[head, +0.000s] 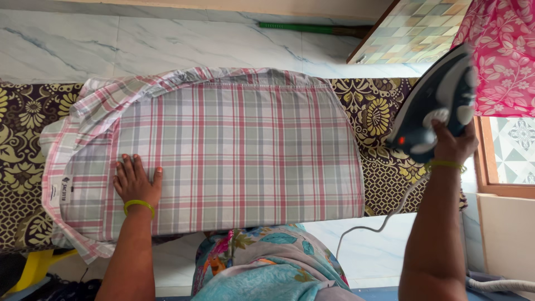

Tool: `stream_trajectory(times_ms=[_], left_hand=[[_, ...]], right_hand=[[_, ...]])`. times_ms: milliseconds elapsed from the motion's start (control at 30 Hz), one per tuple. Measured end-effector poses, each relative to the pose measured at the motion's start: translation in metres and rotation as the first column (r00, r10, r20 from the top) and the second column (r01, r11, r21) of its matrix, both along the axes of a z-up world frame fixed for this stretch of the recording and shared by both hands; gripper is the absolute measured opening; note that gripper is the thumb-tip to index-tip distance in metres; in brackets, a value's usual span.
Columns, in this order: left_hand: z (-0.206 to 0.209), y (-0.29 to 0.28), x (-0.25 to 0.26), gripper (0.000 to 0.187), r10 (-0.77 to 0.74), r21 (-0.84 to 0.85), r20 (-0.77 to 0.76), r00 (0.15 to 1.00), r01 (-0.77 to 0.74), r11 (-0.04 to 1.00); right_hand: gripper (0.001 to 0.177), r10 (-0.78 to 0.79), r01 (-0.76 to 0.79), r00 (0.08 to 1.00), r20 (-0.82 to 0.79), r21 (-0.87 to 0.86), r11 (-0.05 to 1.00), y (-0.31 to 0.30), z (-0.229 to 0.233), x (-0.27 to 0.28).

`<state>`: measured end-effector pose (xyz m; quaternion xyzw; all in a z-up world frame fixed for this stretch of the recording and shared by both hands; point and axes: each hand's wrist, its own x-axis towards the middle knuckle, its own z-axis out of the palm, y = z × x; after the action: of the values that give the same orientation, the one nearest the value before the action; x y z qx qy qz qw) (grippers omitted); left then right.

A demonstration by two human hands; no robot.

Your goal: The person irons a plaid shirt laid out on a patterned ironing board. They use a blue electric iron to smooth the fabric, moving it back and forth across the shirt's body and sleeves. The person adjusts the shirt's position and folds the sleeves during the process.

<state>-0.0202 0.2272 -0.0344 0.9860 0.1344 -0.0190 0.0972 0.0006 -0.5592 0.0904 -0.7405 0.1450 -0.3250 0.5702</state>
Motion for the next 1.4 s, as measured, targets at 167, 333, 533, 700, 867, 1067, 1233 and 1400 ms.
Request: stream_trajectory(times_ms=[167, 333, 533, 700, 867, 1067, 1233, 1400], left_hand=[[-0.008, 0.006, 0.003, 0.088, 0.002, -0.003, -0.059, 0.998, -0.002, 1.000], [-0.017, 0.013, 0.001, 0.087, -0.022, 0.006, -0.042, 0.999, 0.023, 1.000], [-0.019, 0.012, 0.001, 0.086, -0.012, 0.006, -0.034, 0.999, 0.012, 1.000], [-0.020, 0.010, 0.003, 0.086, 0.005, 0.012, -0.058, 0.998, -0.005, 1.000], [-0.009, 0.010, 0.008, 0.077, 0.002, -0.020, 0.043, 0.999, -0.001, 1.000], [0.030, 0.060, 0.017, 0.052, 0.073, 0.013, 0.289, 0.955, -0.080, 0.997], [0.040, 0.129, 0.029, 0.049, 0.112, 0.155, 0.496, 0.861, -0.215, 0.964], [0.045, 0.171, 0.058, 0.050, 0.251, 0.101, 0.325, 0.912, -0.298, 0.949]], right_hand=[[0.052, -0.047, -0.010, 0.982, 0.185, 0.296, 0.955, -0.007, -0.036, 0.016], [0.048, -0.081, 0.031, 0.988, 0.129, 0.349, 0.936, -0.014, -0.071, -0.019], [0.041, -0.006, -0.064, 0.986, 0.166, 0.417, 0.907, -0.005, -0.112, -0.062], [0.034, -0.025, -0.038, 0.985, 0.173, 0.352, 0.935, 0.000, -0.129, -0.067], [0.058, -0.478, 0.479, 0.876, -0.056, 0.204, 0.854, 0.043, -0.136, -0.071], [0.023, -0.328, 0.159, 0.922, -0.206, -0.571, 0.806, 0.184, -0.134, -0.104], [0.035, 0.309, -0.553, 0.815, -0.490, -0.497, 0.669, 0.337, -0.087, -0.080], [0.040, 0.532, -0.781, 0.624, -0.572, -0.450, 0.433, 0.457, -0.050, -0.050]])
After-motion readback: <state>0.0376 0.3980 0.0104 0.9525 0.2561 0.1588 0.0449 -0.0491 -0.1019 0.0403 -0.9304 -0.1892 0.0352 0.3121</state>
